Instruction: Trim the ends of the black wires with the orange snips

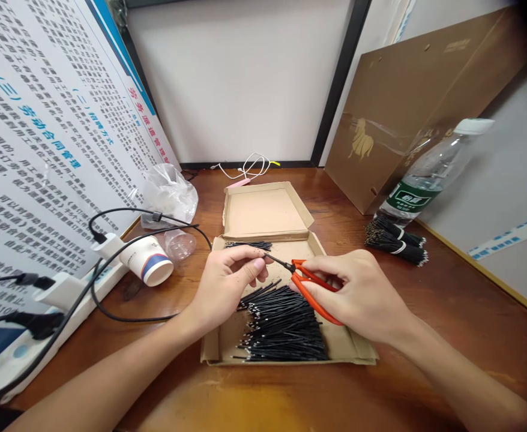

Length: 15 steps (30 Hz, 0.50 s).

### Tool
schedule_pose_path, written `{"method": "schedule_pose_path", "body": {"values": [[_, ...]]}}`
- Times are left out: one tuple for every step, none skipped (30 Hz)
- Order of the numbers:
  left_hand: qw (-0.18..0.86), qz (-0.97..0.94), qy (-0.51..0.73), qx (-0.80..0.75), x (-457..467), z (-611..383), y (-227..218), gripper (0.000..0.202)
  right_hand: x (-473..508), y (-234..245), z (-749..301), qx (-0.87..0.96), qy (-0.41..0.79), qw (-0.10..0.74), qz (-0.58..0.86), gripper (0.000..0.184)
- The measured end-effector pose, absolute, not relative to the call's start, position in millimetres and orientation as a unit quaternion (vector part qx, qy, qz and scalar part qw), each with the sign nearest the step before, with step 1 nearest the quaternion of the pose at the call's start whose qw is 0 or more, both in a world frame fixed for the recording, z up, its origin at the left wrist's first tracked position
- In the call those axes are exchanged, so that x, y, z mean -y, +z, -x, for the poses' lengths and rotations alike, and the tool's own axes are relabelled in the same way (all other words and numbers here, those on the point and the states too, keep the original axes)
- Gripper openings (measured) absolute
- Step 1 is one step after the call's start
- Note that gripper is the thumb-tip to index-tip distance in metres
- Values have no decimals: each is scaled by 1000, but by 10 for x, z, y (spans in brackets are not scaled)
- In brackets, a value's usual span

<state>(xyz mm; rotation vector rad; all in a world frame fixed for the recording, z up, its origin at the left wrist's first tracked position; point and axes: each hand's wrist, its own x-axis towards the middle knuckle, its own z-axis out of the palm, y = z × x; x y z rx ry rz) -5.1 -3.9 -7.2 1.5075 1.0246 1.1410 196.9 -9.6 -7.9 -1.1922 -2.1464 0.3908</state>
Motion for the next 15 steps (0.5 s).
{"method": "schedule_pose_path", "body": {"values": [[478, -616, 467, -418, 38, 53, -72, 14, 92, -81, -1970, 817, 147, 323, 455, 24], [479, -616, 468, -416, 37, 54, -71, 14, 88, -84, -1969, 816, 146, 325, 456, 24], [479, -616, 468, -415, 37, 55, -69, 14, 86, -88, -1968, 813, 146, 329, 458, 24], [477, -617, 468, -416, 38, 55, -66, 14, 84, -91, -1967, 810, 148, 332, 461, 24], [476, -617, 467, -417, 39, 55, -63, 14, 84, -94, -1966, 807, 150, 335, 464, 23], [476, -617, 467, -418, 40, 55, -62, 14, 85, -95, -1965, 804, 153, 337, 465, 23], [476, -617, 467, -418, 40, 55, -61, 14, 88, -95, -1965, 802, 156, 339, 466, 23], [478, -616, 467, -417, 41, 55, -62, 14, 91, -93, -1964, 802, 158, 341, 465, 23], [481, -614, 467, -416, 41, 56, -64, 14, 95, -90, -1964, 802, 159, 341, 463, 23], [483, -614, 467, -415, 40, 57, -67, 14, 99, -86, -1964, 804, 160, 339, 461, 23], [484, -613, 468, -413, 40, 58, -70, 14, 102, -83, -1964, 807, 160, 336, 459, 23], [485, -614, 466, -413, 39, 59, -73, 15, 104, -80, -1964, 809, 159, 332, 458, 24], [485, -614, 465, -413, 39, 61, -75, 15, 104, -79, -1964, 812, 158, 328, 457, 24], [485, -615, 464, -413, 39, 62, -78, 15, 103, -79, -1964, 813, 156, 324, 457, 24], [485, -616, 464, -412, 38, 64, -80, 15, 101, -80, -1964, 814, 155, 322, 458, 25]]}}
